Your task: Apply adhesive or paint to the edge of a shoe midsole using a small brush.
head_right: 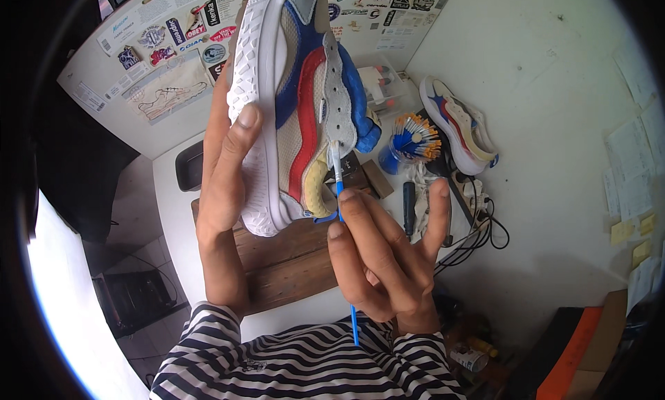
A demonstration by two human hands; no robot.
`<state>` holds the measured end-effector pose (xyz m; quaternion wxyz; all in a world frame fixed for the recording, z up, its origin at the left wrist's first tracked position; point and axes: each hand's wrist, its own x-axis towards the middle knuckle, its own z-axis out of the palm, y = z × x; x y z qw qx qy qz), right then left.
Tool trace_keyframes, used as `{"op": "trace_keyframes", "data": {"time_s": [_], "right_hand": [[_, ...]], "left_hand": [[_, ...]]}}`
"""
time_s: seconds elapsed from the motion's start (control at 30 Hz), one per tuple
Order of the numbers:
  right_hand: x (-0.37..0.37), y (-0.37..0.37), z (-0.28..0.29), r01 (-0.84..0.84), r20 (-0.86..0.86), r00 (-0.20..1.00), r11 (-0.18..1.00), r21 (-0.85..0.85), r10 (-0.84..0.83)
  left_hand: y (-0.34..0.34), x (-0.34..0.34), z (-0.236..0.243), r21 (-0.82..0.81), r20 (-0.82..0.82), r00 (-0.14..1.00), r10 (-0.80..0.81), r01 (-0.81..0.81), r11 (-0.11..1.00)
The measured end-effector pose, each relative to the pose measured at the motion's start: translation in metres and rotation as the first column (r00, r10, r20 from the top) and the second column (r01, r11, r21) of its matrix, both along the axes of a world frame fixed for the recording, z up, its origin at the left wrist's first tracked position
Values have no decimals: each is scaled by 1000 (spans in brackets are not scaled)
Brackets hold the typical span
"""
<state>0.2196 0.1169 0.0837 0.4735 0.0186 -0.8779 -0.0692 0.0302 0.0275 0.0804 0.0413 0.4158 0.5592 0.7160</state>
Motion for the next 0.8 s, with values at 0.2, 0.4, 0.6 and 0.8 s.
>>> {"op": "trace_keyframes", "data": {"time_s": [0.2,0.4,0.6,0.8], "right_hand": [[1,-2,-2,-10,-8,1000,1000,-17,10],[0,-5,-2,-12,-7,1000,999,-44,12],[1,-1,-4,-19,-21,1000,1000,-20,19],[1,-4,0,31,-33,999,998,-45,-33]], "left_hand": [[0,0,-1,-17,-25,1000,9,-9,1000],[-2,0,-1,-23,-43,999,10,-11,1000],[0,-1,-1,-13,-19,1000,4,-4,1000],[0,1,0,-20,-27,1000,7,-8,1000]]}}
